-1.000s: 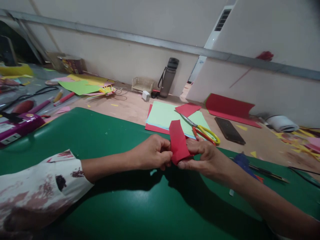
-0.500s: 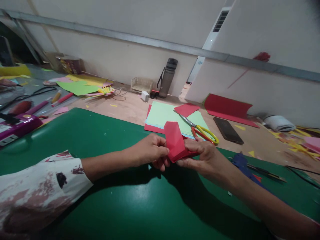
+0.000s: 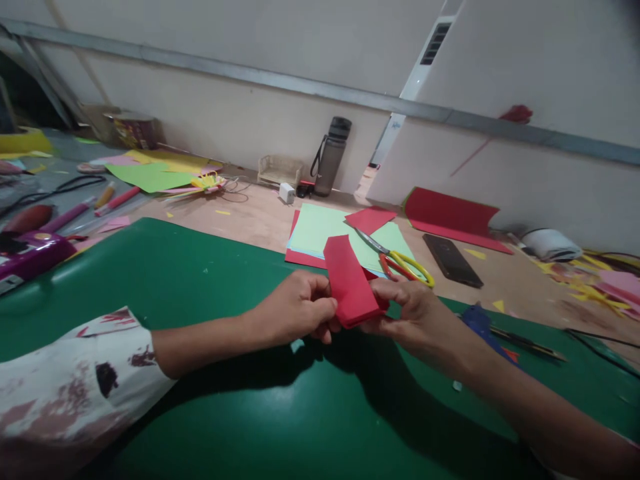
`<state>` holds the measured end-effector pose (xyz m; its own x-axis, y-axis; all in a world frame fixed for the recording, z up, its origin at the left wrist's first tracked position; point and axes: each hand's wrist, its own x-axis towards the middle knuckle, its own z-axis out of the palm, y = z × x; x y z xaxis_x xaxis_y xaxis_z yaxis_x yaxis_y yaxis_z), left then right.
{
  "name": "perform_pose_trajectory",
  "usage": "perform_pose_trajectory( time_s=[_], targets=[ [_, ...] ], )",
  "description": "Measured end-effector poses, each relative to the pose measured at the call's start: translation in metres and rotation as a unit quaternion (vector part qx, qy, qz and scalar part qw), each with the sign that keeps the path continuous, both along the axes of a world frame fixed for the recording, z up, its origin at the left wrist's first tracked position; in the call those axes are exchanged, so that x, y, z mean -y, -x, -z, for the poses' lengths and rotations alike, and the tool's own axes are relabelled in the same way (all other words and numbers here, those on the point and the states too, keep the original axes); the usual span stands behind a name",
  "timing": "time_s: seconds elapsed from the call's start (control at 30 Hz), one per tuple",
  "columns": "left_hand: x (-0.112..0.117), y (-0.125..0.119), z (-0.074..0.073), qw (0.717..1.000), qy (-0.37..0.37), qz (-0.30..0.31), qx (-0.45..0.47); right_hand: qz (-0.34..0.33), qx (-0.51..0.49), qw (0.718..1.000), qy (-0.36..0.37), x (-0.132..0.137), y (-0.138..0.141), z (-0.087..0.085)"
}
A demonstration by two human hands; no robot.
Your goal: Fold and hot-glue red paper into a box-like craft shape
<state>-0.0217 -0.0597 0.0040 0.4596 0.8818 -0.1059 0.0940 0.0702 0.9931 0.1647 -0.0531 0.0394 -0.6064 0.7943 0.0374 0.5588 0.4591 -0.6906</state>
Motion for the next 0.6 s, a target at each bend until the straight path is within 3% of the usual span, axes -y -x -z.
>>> perform_pose_trajectory(
  time_s=[0.2,0.6],
  targets=[
    [0.004,0.001,0.005,0.992,-0.116,-0.034,-0.041,-0.018,0.028,0.999,-0.012,0.0,0.003,-0.002],
    [0.005,0.004,0.011,0.981,-0.167,0.003,-0.099,0.01,0.028,0.998,-0.047,0.009,0.006,0.006]
  ],
)
